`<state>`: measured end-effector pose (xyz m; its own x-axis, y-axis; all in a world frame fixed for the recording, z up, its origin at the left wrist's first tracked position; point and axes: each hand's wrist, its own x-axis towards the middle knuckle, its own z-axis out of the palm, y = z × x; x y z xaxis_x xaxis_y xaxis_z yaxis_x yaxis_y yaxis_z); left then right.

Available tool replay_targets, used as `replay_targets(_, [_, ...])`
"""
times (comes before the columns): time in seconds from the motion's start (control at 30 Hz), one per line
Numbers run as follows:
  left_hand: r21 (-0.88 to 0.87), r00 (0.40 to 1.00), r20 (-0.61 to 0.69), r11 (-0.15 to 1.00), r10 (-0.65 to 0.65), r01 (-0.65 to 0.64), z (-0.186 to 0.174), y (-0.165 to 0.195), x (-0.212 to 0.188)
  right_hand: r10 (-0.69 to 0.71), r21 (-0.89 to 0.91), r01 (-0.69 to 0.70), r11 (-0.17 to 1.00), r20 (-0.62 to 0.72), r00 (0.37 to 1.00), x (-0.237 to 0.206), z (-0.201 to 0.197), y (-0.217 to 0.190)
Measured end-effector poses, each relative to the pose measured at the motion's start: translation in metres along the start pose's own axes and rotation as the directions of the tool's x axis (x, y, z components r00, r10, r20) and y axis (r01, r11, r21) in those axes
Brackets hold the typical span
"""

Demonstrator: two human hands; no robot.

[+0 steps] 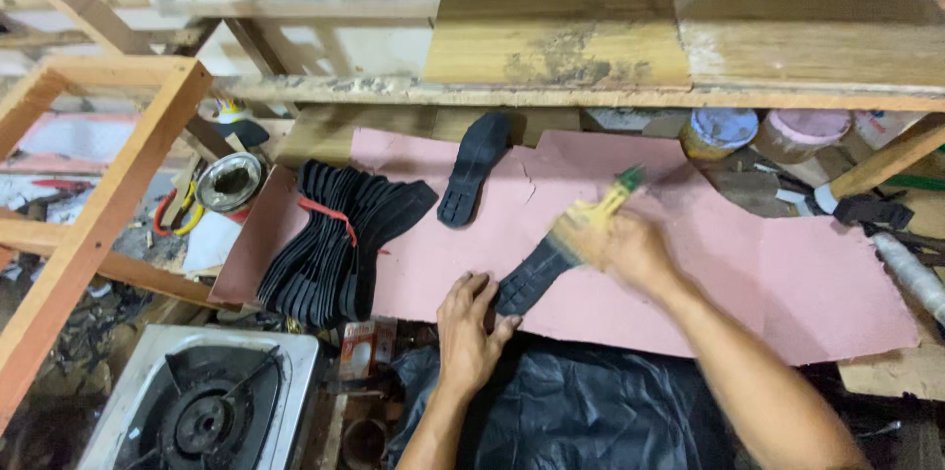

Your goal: The person repeatedly brushes the bottom of black shoe soles with a hand brush on a pink work surface. They handle several soles one at a time, turning them over and brushing both sides before stacking them on the table.

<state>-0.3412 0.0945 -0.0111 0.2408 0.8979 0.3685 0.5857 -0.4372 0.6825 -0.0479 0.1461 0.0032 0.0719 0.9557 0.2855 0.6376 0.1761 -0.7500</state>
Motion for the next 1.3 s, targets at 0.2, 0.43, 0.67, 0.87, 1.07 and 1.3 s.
replay_targets(0.2, [-0.013, 0.994, 0.107, 1.000, -0.002, 0.003, -0.008, -0.003, 0.010, 0.196, -0.304, -0.276, 0.912, -0.268, 0.943, 0.017, -0.032, 0.002])
replay_targets(0.43, [-0.057, 0.994, 0.086, 0.996, -0.061, 0.066, -0.009, -0.008, 0.015, 0.023, 0.051, -0.030, 0.998, 0.119, 0.993, -0.052, 0.049, -0.045])
replay_targets(0.67, [-0.151, 0.996, 0.076, 0.987, -0.042, 0.053, -0.014, -0.014, 0.013, 0.309, -0.179, -0.290, 0.940, 0.093, 0.946, -0.045, 0.052, -0.066])
replay_targets(0.87, [-0.177, 0.992, 0.072, 0.978, -0.103, 0.115, -0.014, -0.018, 0.012, 0.374, -0.132, -0.358, 0.924, 0.131, 0.918, -0.046, 0.060, -0.084])
replay_targets(1.07, [-0.202, 0.995, 0.045, 0.975, -0.084, 0.091, -0.011, -0.025, 0.011, 0.064, 0.051, -0.081, 0.995, 0.277, 0.959, -0.037, 0.061, -0.085])
replay_targets(1.3, [-0.223, 0.995, 0.011, 0.970, -0.102, 0.102, -0.010, -0.024, 0.010, 0.142, -0.248, -0.098, 0.964, 0.164, 0.976, -0.043, 0.061, -0.081])
